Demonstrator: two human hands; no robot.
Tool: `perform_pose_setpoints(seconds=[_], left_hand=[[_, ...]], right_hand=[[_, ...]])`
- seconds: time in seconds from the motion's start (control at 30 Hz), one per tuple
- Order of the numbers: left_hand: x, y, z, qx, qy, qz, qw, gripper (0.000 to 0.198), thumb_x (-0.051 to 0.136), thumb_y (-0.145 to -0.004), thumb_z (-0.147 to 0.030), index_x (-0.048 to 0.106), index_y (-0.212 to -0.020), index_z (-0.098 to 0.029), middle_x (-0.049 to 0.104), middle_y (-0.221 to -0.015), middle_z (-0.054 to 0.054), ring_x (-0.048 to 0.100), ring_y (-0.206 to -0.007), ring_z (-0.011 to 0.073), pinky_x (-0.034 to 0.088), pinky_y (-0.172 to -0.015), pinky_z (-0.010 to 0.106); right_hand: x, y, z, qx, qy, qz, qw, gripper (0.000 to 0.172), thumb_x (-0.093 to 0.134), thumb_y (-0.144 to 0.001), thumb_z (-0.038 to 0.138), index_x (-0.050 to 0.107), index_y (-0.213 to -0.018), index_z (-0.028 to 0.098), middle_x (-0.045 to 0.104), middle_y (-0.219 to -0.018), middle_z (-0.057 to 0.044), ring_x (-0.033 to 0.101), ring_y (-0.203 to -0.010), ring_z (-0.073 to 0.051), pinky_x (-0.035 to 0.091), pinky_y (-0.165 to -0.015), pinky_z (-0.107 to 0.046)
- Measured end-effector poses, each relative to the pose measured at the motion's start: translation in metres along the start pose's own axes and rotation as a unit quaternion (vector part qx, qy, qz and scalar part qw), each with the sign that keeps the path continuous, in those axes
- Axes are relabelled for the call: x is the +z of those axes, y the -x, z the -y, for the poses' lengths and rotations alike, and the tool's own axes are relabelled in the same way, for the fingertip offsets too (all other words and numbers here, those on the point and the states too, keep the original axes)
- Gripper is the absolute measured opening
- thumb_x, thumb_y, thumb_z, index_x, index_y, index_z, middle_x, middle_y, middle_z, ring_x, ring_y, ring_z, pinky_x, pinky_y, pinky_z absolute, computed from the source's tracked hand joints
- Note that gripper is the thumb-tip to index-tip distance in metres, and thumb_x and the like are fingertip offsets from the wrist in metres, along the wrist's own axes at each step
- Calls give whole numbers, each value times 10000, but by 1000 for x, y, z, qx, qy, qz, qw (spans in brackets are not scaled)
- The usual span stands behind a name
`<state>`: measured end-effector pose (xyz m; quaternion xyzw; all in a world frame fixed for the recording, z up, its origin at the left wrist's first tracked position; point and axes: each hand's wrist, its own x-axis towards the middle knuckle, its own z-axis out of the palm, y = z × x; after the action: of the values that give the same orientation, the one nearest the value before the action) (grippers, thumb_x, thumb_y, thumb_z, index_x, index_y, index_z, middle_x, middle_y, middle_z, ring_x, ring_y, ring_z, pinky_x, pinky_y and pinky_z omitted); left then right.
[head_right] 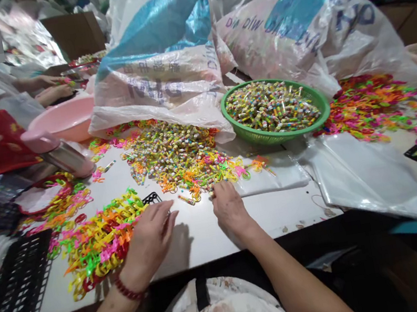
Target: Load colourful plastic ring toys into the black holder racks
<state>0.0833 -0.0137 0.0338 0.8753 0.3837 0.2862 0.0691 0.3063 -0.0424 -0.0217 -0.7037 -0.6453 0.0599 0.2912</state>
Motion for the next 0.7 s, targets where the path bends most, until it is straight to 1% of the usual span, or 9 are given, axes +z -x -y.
perform_pose_setpoints(seconds=[0.07,0.1,0.2,0.27,0.37,0.47,0.53,0.6,0.7], left_hand=[[29,-14,-13,-52,46,41,997,189,454,-988,-268,615,-1020,-175,662,-942,71,612,-894,198,514,-830,346],[45,-22,-16,-78,54,49,994,183,460,-985,-273,611,-994,-171,654,-923,69,605,-885,201,505,-826,349],[85,-45,-15,-151,32,47,987,158,512,-956,-281,593,-963,-146,620,-955,99,571,-943,236,471,-856,381],[101,-56,-11,-185,16,53,981,133,552,-925,-261,581,-945,-133,591,-972,112,552,-973,251,453,-865,390],[112,-60,-7,-201,33,47,978,185,600,-874,-233,563,-1022,-128,561,-1001,107,532,-991,248,440,-879,388],[114,-54,-8,-174,59,36,982,146,595,-855,-222,581,-984,-155,534,-984,90,508,-988,245,436,-896,396],[115,-50,-9,-150,80,28,985,75,580,-850,-205,588,-911,-162,519,-979,90,493,-997,243,433,-905,394],[115,-48,-11,-147,108,19,983,36,570,-848,-187,572,-877,-166,524,-965,84,491,-981,231,430,-900,385],[112,-48,-15,-201,185,9,962,47,575,-849,-199,538,-868,-178,554,-890,46,511,-882,193,427,-849,357]], right_hand=[[-4,7,-2,55,-117,-1,992,134,453,-913,200,580,-953,183,647,-948,-100,586,-920,-237,472,-855,-393],[-6,11,-3,92,-188,9,978,146,455,-933,270,569,-983,194,659,-942,-84,610,-884,-219,496,-816,-376],[-7,24,-8,206,-375,37,903,289,502,-919,449,541,-1088,217,681,-902,-44,650,-787,-175,533,-649,-295],[-6,31,-11,246,-452,30,857,405,595,-849,498,547,-1132,213,673,-852,-25,645,-748,-158,519,-579,-253],[-8,38,-13,279,-518,20,808,484,733,-725,493,605,-1072,181,589,-686,33,561,-570,-108,441,-469,-208],[-10,41,-12,296,-560,39,773,476,781,-684,466,640,-1024,164,530,-618,64,444,-454,-61,339,-388,-182],[-11,41,-10,292,-578,50,760,478,775,-696,470,650,-1040,163,566,-652,46,446,-465,-56,327,-385,-173],[-10,41,-9,283,-588,57,756,472,751,-723,488,659,-1050,161,594,-683,29,450,-481,-52,325,-392,-165],[-7,42,-8,276,-587,59,759,473,725,-751,501,664,-1068,156,583,-667,37,402,-455,-39,289,-380,-160]])
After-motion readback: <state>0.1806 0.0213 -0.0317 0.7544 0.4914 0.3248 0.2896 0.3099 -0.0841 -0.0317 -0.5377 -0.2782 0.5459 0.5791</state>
